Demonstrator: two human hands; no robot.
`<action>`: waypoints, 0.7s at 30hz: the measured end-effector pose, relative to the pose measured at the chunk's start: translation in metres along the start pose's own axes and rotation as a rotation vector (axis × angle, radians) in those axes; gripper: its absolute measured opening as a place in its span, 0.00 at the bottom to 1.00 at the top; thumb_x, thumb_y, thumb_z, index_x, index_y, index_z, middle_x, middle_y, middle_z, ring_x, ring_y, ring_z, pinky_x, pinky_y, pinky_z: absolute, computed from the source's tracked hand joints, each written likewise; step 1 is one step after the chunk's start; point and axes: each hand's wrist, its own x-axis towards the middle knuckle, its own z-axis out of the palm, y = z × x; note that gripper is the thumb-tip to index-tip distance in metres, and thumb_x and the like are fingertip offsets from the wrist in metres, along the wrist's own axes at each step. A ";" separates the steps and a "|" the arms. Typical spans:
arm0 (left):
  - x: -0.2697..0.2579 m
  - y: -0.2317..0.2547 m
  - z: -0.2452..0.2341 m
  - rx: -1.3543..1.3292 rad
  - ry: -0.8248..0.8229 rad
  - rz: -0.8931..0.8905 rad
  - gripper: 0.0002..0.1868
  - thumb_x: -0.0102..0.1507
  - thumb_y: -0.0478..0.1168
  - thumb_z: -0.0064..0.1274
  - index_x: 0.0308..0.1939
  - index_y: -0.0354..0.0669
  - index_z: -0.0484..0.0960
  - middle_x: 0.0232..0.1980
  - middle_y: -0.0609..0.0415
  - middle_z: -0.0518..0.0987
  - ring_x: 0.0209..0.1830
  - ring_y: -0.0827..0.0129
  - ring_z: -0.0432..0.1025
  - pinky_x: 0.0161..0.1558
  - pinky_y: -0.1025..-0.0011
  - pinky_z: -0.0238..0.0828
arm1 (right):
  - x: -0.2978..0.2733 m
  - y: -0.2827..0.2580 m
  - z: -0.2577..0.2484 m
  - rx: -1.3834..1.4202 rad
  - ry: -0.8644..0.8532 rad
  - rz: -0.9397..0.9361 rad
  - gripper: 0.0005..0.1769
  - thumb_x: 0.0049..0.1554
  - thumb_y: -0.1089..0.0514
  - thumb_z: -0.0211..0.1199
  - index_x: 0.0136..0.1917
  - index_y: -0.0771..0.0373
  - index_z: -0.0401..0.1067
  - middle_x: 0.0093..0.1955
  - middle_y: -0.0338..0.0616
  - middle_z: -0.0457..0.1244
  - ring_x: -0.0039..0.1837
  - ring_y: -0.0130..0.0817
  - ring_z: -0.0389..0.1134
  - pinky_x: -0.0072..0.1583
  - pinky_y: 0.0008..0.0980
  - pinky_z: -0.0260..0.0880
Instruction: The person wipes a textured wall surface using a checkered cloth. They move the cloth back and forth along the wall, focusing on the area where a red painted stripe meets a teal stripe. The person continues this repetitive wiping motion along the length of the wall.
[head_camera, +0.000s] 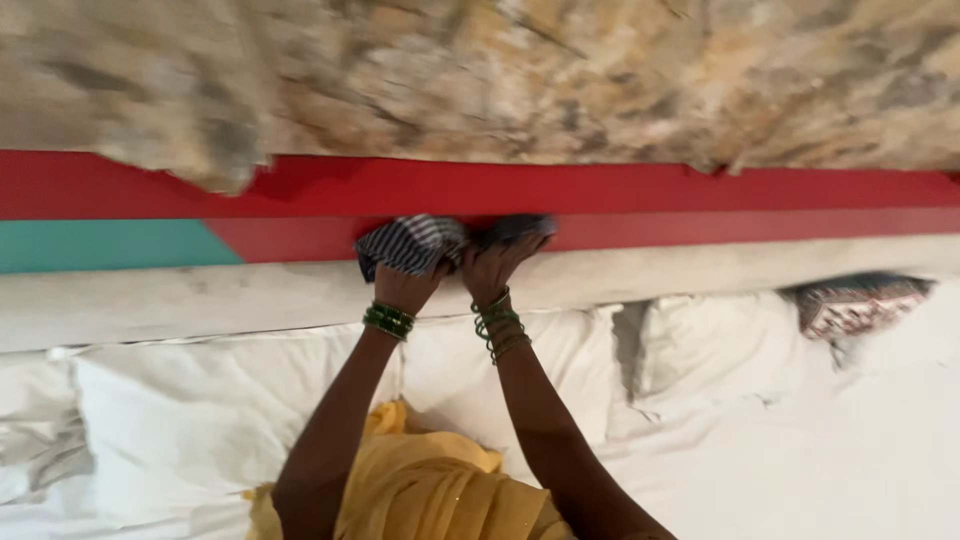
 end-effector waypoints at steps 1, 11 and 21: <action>0.012 0.011 0.008 -0.035 0.030 0.056 0.17 0.61 0.52 0.65 0.49 0.50 0.86 0.42 0.54 0.85 0.37 0.64 0.77 0.36 0.62 0.74 | 0.006 0.021 -0.005 -0.025 0.092 0.041 0.47 0.68 0.37 0.49 0.85 0.64 0.32 0.89 0.64 0.25 0.89 0.71 0.26 0.80 0.77 0.28; 0.030 0.090 0.143 -0.102 -0.245 0.174 0.05 0.65 0.47 0.59 0.40 0.59 0.89 0.23 0.54 0.81 0.18 0.67 0.74 0.21 0.62 0.70 | 0.054 0.133 -0.062 0.175 0.239 0.756 0.40 0.73 0.45 0.40 0.85 0.70 0.29 0.88 0.63 0.26 0.89 0.55 0.29 0.84 0.50 0.31; 0.005 0.034 0.047 -0.065 -0.039 -0.077 0.15 0.57 0.50 0.64 0.42 0.49 0.85 0.44 0.53 0.83 0.45 0.57 0.77 0.49 0.57 0.73 | 0.018 0.002 -0.013 0.445 0.264 0.734 0.48 0.70 0.37 0.41 0.83 0.72 0.26 0.86 0.69 0.20 0.87 0.65 0.26 0.81 0.61 0.33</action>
